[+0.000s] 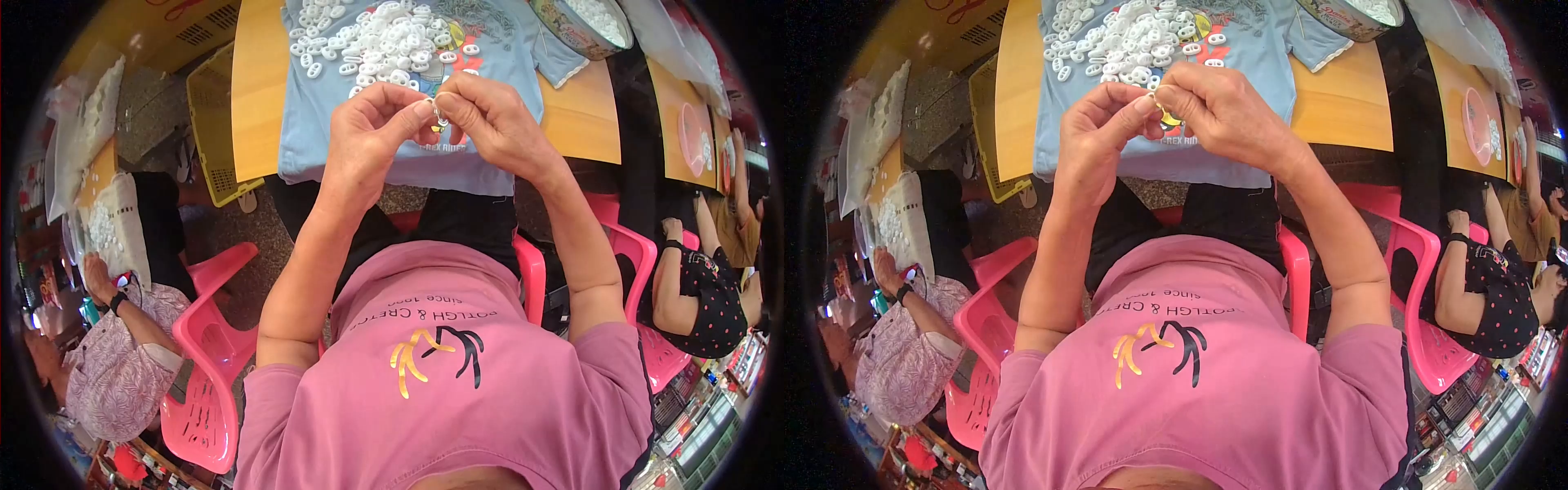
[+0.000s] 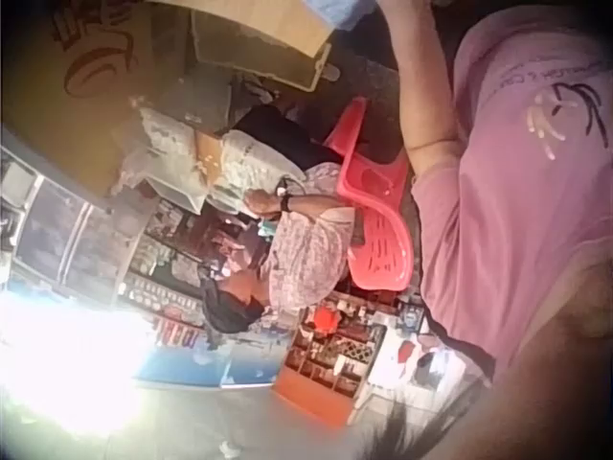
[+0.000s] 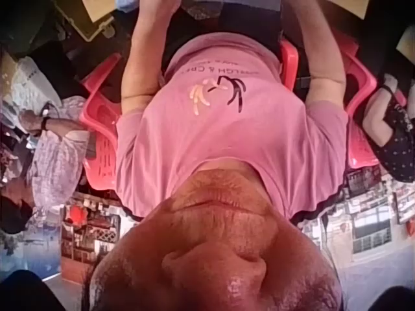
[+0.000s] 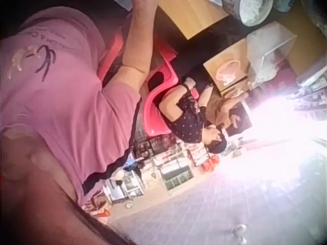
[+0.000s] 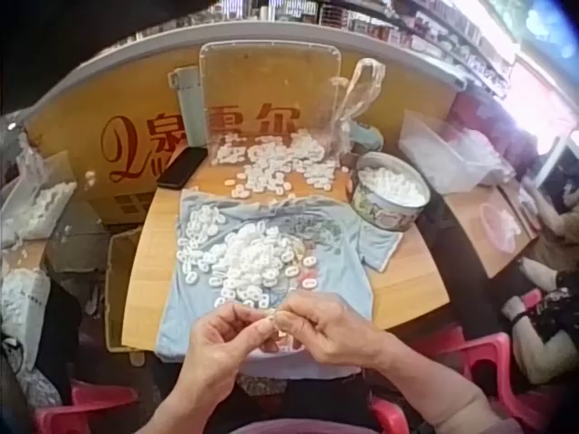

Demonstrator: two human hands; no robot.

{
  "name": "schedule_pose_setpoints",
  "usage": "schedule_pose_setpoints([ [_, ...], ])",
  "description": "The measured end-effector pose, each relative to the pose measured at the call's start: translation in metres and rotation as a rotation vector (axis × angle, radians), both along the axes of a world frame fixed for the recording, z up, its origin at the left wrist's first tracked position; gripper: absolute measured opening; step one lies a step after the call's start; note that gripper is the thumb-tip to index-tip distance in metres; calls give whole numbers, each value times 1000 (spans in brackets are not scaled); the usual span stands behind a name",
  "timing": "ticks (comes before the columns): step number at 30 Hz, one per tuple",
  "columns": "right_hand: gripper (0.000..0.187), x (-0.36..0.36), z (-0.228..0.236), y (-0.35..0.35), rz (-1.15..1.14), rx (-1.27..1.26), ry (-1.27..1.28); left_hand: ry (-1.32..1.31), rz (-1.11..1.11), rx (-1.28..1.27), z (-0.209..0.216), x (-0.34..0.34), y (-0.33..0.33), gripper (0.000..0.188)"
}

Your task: Manually assembling small white plastic components onto a fabric piece in a workshop setting.

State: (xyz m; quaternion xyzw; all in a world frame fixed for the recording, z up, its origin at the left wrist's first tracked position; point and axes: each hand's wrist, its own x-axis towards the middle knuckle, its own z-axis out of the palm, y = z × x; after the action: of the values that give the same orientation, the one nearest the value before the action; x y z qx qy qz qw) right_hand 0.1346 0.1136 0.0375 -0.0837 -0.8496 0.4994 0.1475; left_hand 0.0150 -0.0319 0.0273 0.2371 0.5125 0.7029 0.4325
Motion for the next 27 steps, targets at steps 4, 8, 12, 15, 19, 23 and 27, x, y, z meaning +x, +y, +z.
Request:
schedule_pose_setpoints([
  [4, 22, 0, 10, 5, 27, 55, 23, -103, 9, 5, 3, 0, -1, 18],
  [8, 16, 2, 20, 12, 114, 258, 115, -95, -15, 9, 5, 0, -2, 19],
  [12, 11, 3, 20, 12, 142, 410, 180, -54, -40, 22, 8, 1, -3, 19],
  [15, 10, 4, 23, 9, 158, 416, 184, -1, -47, 23, 11, 2, -4, 17],
  [19, 11, 8, 16, 4, 156, 298, 199, 115, -54, -4, 18, 6, -10, 14],
  [23, 20, 14, 18, 9, 202, 217, 99, 162, -49, -15, 18, 10, -8, 14],
  [27, 29, 14, 17, 10, 183, -1, -37, 91, -100, -26, 17, 9, -5, 16],
])
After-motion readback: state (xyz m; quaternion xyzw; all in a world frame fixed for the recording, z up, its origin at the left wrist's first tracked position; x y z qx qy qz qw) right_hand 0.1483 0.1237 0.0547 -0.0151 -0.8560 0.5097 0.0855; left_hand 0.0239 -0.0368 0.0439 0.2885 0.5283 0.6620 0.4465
